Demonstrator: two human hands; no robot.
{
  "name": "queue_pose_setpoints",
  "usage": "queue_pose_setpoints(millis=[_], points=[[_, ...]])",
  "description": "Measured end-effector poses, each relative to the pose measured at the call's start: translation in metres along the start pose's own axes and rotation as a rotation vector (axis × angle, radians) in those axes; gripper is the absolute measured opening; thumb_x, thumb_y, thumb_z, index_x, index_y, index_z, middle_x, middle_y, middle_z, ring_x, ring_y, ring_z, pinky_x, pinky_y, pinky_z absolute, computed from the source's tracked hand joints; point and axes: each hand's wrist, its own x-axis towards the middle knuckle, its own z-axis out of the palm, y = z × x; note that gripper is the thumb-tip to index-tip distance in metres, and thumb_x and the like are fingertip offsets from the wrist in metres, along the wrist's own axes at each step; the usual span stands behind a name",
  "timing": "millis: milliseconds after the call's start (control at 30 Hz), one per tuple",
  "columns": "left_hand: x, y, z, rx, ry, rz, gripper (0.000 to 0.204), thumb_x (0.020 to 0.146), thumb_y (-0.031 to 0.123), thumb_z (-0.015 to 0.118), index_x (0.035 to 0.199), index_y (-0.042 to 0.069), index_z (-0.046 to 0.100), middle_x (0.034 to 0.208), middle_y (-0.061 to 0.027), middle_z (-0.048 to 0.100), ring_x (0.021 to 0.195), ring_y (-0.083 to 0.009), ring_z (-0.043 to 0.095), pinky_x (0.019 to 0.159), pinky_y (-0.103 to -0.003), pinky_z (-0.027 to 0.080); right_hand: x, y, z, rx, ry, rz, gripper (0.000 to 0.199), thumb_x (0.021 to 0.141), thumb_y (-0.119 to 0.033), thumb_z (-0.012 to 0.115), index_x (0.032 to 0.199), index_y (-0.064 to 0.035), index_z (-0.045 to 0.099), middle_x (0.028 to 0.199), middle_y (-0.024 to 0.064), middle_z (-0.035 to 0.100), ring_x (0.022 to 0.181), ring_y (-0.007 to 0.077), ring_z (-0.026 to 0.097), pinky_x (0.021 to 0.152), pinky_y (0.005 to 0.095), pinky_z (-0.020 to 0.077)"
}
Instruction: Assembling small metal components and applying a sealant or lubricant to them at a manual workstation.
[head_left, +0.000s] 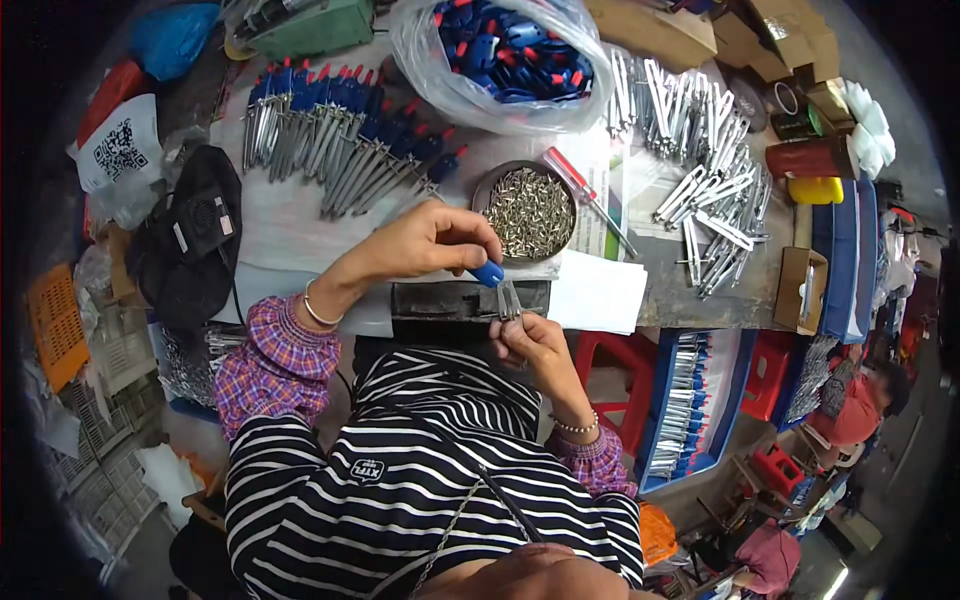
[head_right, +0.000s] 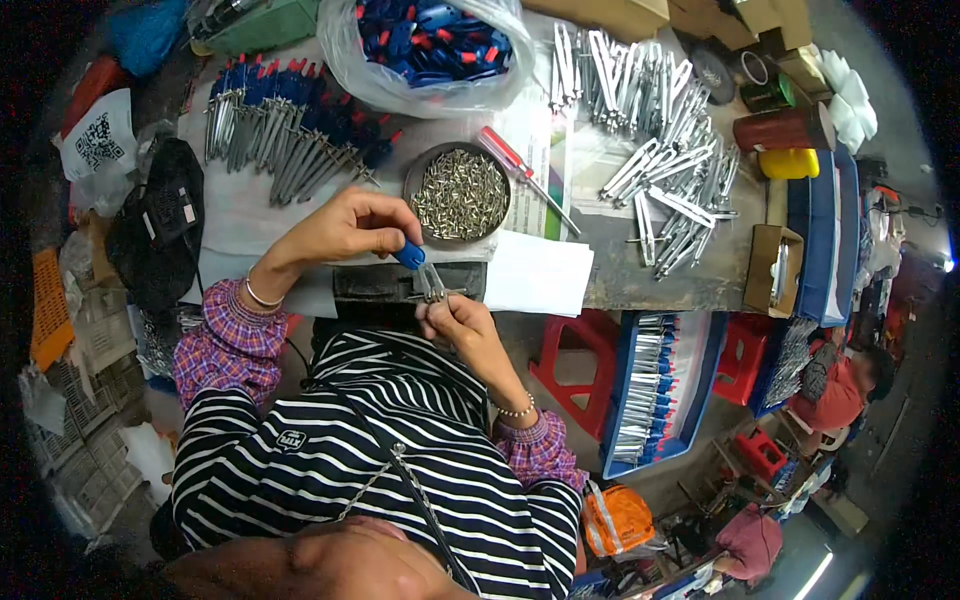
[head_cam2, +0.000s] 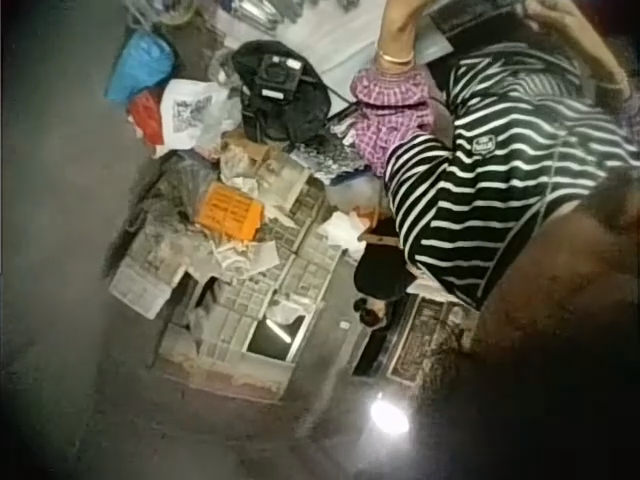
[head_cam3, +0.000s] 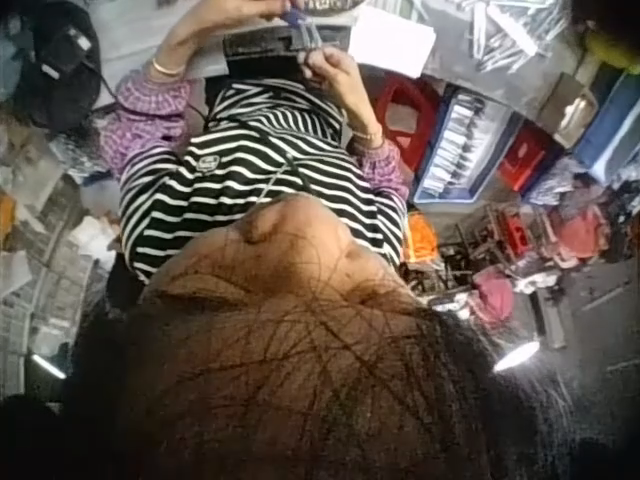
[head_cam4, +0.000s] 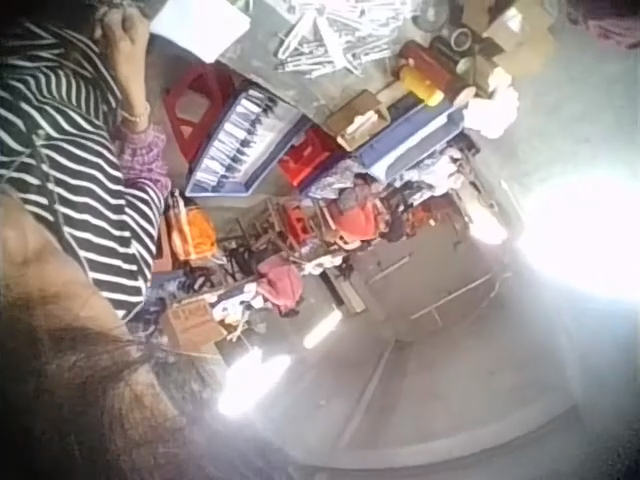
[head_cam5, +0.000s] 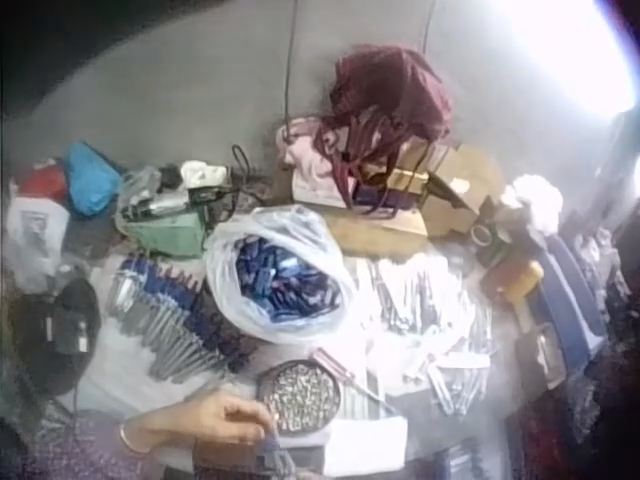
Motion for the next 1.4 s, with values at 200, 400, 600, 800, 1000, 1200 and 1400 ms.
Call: queue_pose_setpoints(millis=[200, 400, 600, 800, 1000, 1200, 1400], points=[[0.007, -0.012, 0.006, -0.015, 0.008, 0.013, 0.015, 0.085, 0.015, 0.060, 0.090, 0.003, 0.067, 0.072, 0.0009, 0.062, 0.063, -0.0036, 0.052, 0.056, -0.019, 0.042, -0.005, 0.005, 0.001, 0.026, -0.007, 0.079, 0.025, 0.094, -0.021, 0.048, 0.087, 0.0023, 0.056, 0.066, -0.0008, 0.048, 0.051, 0.0028, 0.034, 0.046, 0.0167, 0.0263], [0.008, -0.011, 0.006, 0.082, -0.036, 0.116, 0.014, 0.083, 0.011, 0.063, 0.091, 0.000, 0.068, 0.079, -0.0037, 0.066, 0.072, -0.0083, 0.058, 0.064, -0.023, 0.045, -0.007, 0.005, 0.001, 0.077, -0.046, 0.084, 0.022, 0.093, -0.017, 0.049, 0.086, 0.0027, 0.056, 0.066, -0.0010, 0.047, 0.051, 0.0029, 0.034, 0.045, 0.0168, 0.0266], [0.011, -0.009, 0.007, 0.148, -0.128, 0.098, 0.018, 0.080, 0.012, 0.067, 0.092, -0.001, 0.068, 0.082, -0.0058, 0.068, 0.076, -0.0094, 0.060, 0.070, -0.023, 0.047, -0.010, 0.010, 0.000, 0.111, -0.067, 0.142, 0.018, 0.092, -0.014, 0.049, 0.084, 0.0015, 0.054, 0.066, 0.0003, 0.048, 0.051, 0.0029, 0.032, 0.046, 0.0172, 0.0270], [0.010, -0.005, 0.015, 0.182, -0.223, 0.065, 0.024, 0.070, 0.007, 0.070, 0.093, 0.000, 0.068, 0.083, -0.0058, 0.066, 0.074, -0.0126, 0.060, 0.068, -0.025, 0.048, -0.012, 0.009, 0.000, 0.176, -0.092, 0.171, 0.021, 0.093, -0.016, 0.048, 0.081, 0.0001, 0.052, 0.065, -0.0007, 0.045, 0.051, 0.0032, 0.031, 0.045, 0.0175, 0.0258], [0.007, -0.012, 0.021, 0.451, -0.201, 0.325, 0.035, 0.062, 0.003, 0.072, 0.096, 0.003, 0.066, 0.087, -0.0095, 0.065, 0.074, -0.0221, 0.062, 0.068, -0.029, 0.049, -0.017, 0.011, -0.002, 0.197, -0.076, 0.144, 0.021, 0.094, -0.018, 0.049, 0.086, 0.0006, 0.053, 0.065, -0.0010, 0.045, 0.049, 0.0026, 0.029, 0.044, 0.0179, 0.0244], [-0.001, -0.018, 0.025, 0.458, -0.134, 0.285, 0.033, 0.063, 0.004, 0.073, 0.095, 0.003, 0.065, 0.083, -0.0093, 0.065, 0.072, -0.0231, 0.062, 0.065, -0.030, 0.048, -0.018, 0.012, 0.001, 0.172, -0.083, 0.145, 0.023, 0.095, -0.020, 0.048, 0.084, 0.0009, 0.051, 0.065, 0.0000, 0.045, 0.049, 0.0028, 0.029, 0.043, 0.0182, 0.0232], [-0.003, -0.027, 0.026, 0.421, -0.166, 0.296, 0.031, 0.062, 0.004, 0.073, 0.092, 0.002, 0.065, 0.079, -0.0101, 0.065, 0.067, -0.0230, 0.061, 0.060, -0.031, 0.047, -0.016, 0.016, -0.001, 0.183, -0.121, 0.199, 0.022, 0.094, -0.018, 0.049, 0.083, 0.0004, 0.051, 0.065, -0.0003, 0.045, 0.049, 0.0030, 0.030, 0.042, 0.0185, 0.0239]])
